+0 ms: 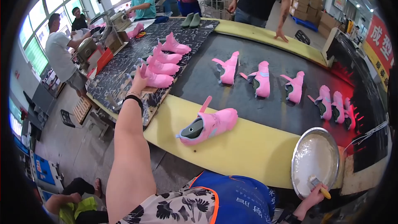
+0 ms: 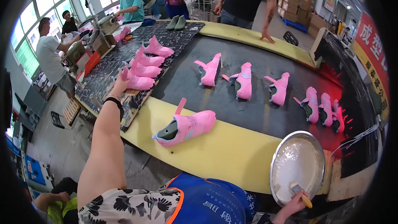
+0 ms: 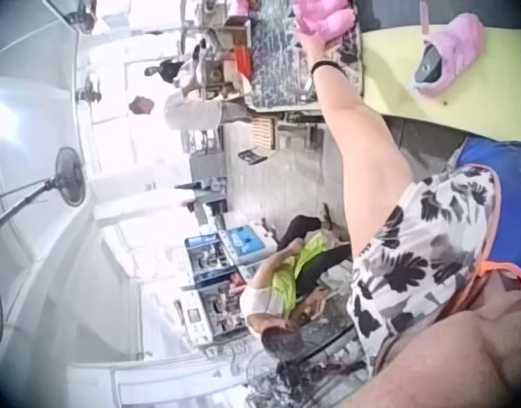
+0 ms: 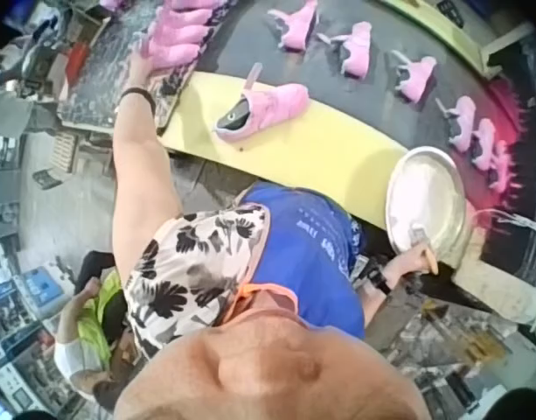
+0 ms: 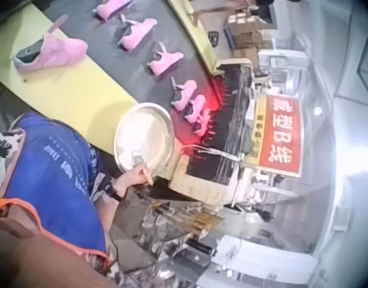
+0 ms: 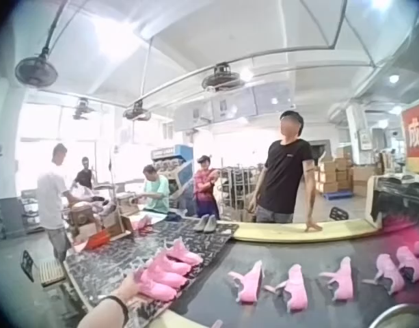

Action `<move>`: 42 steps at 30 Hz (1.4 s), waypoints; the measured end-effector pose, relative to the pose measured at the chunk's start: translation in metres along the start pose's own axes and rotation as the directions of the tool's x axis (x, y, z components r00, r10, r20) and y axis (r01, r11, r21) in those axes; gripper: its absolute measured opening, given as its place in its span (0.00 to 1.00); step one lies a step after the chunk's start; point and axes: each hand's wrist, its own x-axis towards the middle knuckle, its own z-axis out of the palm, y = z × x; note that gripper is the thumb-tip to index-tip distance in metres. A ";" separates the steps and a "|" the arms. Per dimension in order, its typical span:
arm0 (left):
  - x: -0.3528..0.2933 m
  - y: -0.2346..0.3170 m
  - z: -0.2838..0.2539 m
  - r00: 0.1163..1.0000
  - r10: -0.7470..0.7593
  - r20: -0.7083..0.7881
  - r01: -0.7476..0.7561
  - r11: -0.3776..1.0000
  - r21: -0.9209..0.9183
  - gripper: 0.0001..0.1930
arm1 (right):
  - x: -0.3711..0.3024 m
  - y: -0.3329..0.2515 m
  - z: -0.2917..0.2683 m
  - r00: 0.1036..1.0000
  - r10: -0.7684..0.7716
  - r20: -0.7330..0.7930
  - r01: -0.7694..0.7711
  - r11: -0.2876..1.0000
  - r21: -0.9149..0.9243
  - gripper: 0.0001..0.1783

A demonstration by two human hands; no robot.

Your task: Applying adhesive to shoe soles using a brush on a production line.

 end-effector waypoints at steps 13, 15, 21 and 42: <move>-0.089 0.099 -0.013 0.944 0.165 0.287 -0.212 0.968 0.139 0.16 | -0.003 -0.013 0.005 0.998 0.035 0.046 -0.032 0.998 -0.057 0.07; -0.111 0.111 -0.013 0.950 0.080 0.301 -0.064 0.996 -0.063 0.15 | -0.003 -0.017 0.005 0.997 0.031 0.070 -0.029 0.999 -0.030 0.08; -0.107 0.093 -0.001 0.694 -0.358 0.625 0.702 0.529 -0.477 0.21 | -0.008 -0.026 0.006 0.995 0.058 0.081 -0.060 0.998 0.021 0.08; -0.178 0.171 -0.050 0.651 -0.104 0.752 0.758 0.031 -0.652 0.31 | -0.013 -0.044 0.013 0.987 0.143 0.070 -0.150 0.981 0.121 0.04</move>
